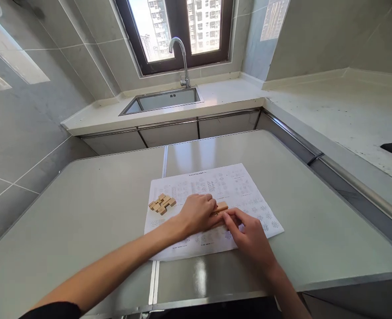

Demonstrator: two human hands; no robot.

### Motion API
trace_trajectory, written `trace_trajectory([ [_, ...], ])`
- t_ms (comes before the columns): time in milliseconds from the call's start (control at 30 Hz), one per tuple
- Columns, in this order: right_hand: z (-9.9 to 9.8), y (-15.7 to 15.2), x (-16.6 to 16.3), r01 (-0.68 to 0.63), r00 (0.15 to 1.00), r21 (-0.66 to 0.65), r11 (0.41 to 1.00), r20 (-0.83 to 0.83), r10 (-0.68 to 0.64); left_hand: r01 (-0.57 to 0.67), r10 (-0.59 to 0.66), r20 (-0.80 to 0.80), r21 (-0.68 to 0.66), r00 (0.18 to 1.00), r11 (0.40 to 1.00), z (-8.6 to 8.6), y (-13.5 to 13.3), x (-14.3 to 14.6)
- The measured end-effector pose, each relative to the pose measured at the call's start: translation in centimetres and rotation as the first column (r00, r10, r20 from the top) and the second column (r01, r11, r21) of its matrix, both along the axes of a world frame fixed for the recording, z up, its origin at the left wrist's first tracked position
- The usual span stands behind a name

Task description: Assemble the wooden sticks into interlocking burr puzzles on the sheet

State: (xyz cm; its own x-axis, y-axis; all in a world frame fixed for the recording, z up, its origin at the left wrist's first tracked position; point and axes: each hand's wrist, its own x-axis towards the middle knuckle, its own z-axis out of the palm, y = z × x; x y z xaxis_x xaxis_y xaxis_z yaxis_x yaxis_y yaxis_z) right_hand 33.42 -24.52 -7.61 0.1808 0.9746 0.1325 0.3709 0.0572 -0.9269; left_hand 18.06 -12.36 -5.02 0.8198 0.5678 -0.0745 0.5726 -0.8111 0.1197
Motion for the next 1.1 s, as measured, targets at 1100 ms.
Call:
trace_trajectory([
  [1100, -4.3, -4.1, -2.5, 0.092, 0.886, 0.129, 0.987, 0.442, -0.14, -0.118, 0.279, 0.417, -0.371, 0.865, 0.921, -2.2, -1.3, -5.7],
])
